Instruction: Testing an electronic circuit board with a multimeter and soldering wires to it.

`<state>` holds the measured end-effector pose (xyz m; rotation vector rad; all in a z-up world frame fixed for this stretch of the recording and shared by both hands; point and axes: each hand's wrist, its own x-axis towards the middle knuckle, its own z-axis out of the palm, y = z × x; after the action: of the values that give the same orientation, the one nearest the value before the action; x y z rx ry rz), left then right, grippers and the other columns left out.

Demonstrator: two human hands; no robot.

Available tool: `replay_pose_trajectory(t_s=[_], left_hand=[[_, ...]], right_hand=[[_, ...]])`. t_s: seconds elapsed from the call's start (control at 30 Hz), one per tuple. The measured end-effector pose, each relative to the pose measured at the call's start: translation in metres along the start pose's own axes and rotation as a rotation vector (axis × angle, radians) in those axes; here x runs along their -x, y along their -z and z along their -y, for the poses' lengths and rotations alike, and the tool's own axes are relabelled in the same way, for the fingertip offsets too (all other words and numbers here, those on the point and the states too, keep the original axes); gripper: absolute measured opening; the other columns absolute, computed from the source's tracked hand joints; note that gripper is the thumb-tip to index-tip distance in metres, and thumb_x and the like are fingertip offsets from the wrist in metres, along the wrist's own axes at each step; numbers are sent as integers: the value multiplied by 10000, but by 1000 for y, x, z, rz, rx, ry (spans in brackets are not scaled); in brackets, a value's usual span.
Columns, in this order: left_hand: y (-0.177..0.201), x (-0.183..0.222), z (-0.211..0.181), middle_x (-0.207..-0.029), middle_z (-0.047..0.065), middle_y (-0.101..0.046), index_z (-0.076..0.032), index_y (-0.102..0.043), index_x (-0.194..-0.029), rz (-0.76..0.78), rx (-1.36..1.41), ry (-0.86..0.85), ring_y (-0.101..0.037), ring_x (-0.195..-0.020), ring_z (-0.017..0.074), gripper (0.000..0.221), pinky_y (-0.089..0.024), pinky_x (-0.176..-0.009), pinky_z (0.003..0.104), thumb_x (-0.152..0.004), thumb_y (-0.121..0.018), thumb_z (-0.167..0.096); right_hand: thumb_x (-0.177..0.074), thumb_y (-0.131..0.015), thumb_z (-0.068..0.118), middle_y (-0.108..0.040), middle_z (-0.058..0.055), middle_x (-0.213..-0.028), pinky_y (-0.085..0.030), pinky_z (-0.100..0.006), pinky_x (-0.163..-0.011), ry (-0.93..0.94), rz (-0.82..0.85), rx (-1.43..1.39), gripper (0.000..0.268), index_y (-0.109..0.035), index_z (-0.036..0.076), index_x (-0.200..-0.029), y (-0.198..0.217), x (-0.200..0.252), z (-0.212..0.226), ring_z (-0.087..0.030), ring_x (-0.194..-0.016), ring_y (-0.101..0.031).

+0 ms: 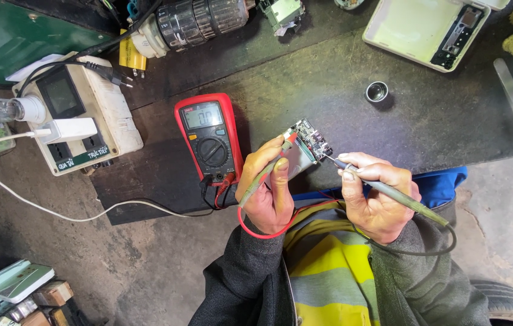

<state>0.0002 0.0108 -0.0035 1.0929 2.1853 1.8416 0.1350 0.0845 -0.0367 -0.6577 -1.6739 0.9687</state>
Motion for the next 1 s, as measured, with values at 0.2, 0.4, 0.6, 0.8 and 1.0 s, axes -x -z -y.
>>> replay_pose_trajectory(t_s=[0.2, 0.4, 0.6, 0.8, 1.0], left_hand=[[-1, 0, -1, -1143, 195, -740, 5, -672, -1109, -5, -13, -2, -745, -1030, 342, 154, -606, -925, 443, -1005, -638, -104], [0, 2, 0, -1175, 181, -737, -19, -666, -1144, -11, -23, 6, -740, -1053, 344, 162, -611, -930, 457, -1010, -637, -105], [-2, 2, 1, -1173, 173, -740, -29, -664, -1149, -20, -17, -10, -740, -1055, 339, 164, -616, -924, 457, -1009, -635, -111], [-2, 1, 2, -1144, 175, -749, -13, -683, -1127, -42, -9, -46, -744, -1034, 349, 167, -623, -902, 447, -1002, -643, -115], [6, -2, -3, -1176, 225, -686, 42, -609, -1146, 77, -8, -67, -715, -1057, 342, 195, -605, -969, 392, -1078, -511, -112]], right_hand=[[-974, -733, -50, -764, -273, -914, -637, -370, -673, -2, -3, 5, 191, -557, -50, -899, -1, 1, 0, -347, -822, -789], [-978, -731, -47, -764, -278, -914, -630, -356, -655, 1, 4, 5, 196, -554, -51, -895, 1, 0, -1, -336, -798, -786], [-979, -731, -59, -758, -293, -918, -627, -358, -644, 8, -3, -9, 198, -550, -65, -898, 1, 2, -3, -335, -794, -780], [-986, -727, -74, -748, -313, -925, -623, -364, -640, 12, -2, -36, 195, -549, -82, -907, -1, 2, -3, -338, -790, -774], [-1051, -624, 41, -702, -356, -1009, -653, -375, -744, -143, 53, 42, 197, -441, -33, -1062, 0, 5, 12, -376, -845, -765]])
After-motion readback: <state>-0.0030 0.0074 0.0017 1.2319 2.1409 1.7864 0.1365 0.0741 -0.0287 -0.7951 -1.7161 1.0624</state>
